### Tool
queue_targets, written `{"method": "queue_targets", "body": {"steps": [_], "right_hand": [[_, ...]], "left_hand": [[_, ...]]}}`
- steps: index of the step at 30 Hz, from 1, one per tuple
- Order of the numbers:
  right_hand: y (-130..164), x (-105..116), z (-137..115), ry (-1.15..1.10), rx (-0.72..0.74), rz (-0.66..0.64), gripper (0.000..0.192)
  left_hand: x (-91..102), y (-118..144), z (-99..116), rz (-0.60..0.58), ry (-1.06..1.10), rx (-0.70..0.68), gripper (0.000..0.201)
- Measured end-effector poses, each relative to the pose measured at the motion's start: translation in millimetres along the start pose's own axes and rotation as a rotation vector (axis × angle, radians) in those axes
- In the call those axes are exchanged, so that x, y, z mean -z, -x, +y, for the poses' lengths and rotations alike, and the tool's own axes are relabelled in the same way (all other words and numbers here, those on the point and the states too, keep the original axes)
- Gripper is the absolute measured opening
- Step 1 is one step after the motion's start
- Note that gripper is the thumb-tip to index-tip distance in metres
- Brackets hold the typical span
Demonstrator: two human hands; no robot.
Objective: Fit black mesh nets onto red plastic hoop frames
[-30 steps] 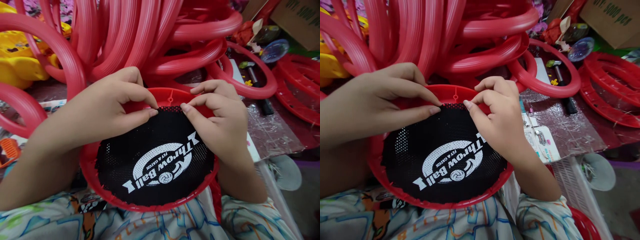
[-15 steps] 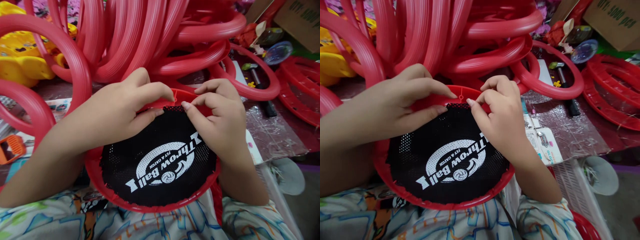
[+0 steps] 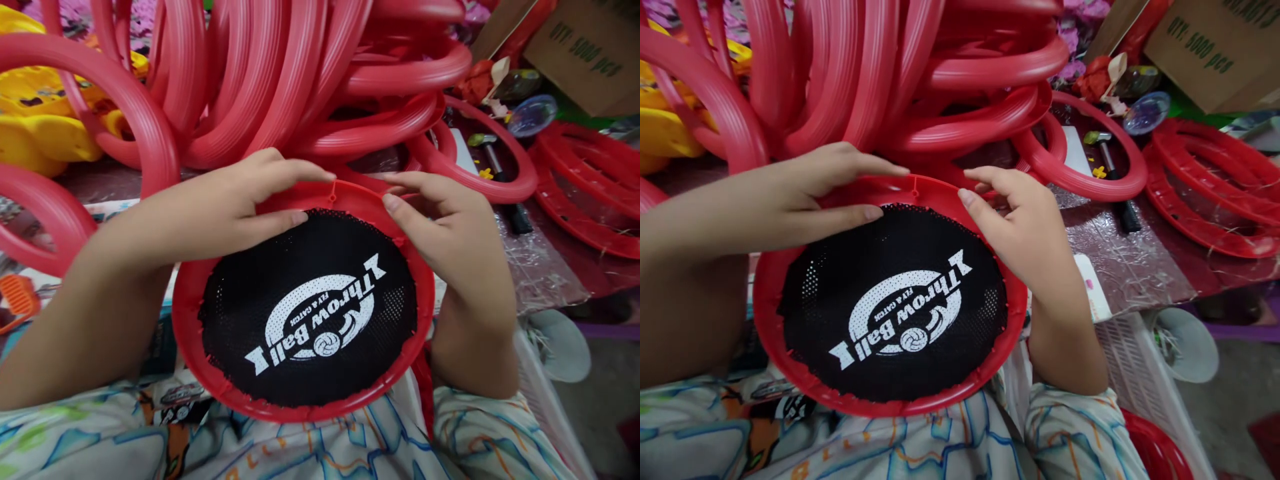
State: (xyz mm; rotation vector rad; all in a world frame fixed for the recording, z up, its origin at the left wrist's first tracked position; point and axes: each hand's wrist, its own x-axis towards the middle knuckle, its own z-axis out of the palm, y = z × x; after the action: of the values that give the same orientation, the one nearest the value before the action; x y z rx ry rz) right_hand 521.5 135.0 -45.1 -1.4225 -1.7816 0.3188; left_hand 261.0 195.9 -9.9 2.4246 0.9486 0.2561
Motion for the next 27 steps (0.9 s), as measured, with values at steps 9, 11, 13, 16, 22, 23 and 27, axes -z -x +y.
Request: {"method": "queue_targets", "body": {"steps": [9,11,13,16,22,23,27], "right_hand": [[-11,13,12,-0.382,-0.279,-0.083,0.029],[-13,16,18,-0.495,-0.356,0.073,0.026],[-20,15,27,-0.559,-0.326,0.166,0.024],[-33,3,36,-0.633,-0.337,0.381,0.032],[-32,-40,-17,-0.83,-0.404,0.271,0.031],[-28,-46,-33,-0.842,-0.393,0.17,0.031],[-26,-73,-93,-0.601,-0.067,-0.249,0.061]], "left_hand": [[23.7,10,11,0.22,0.757,0.398,0.034],[19.2,29,14,0.298,0.9,0.393,0.032],[2.9,57,15,0.496,1.141,0.218,0.04],[-43.7,105,19,0.705,1.226,0.219,0.046],[-113.4,167,27,1.141,1.416,0.259,0.049],[-111.9,176,24,1.231,1.44,0.259,0.051],[-85.1,217,0,1.558,1.451,0.241,0.052]]}}
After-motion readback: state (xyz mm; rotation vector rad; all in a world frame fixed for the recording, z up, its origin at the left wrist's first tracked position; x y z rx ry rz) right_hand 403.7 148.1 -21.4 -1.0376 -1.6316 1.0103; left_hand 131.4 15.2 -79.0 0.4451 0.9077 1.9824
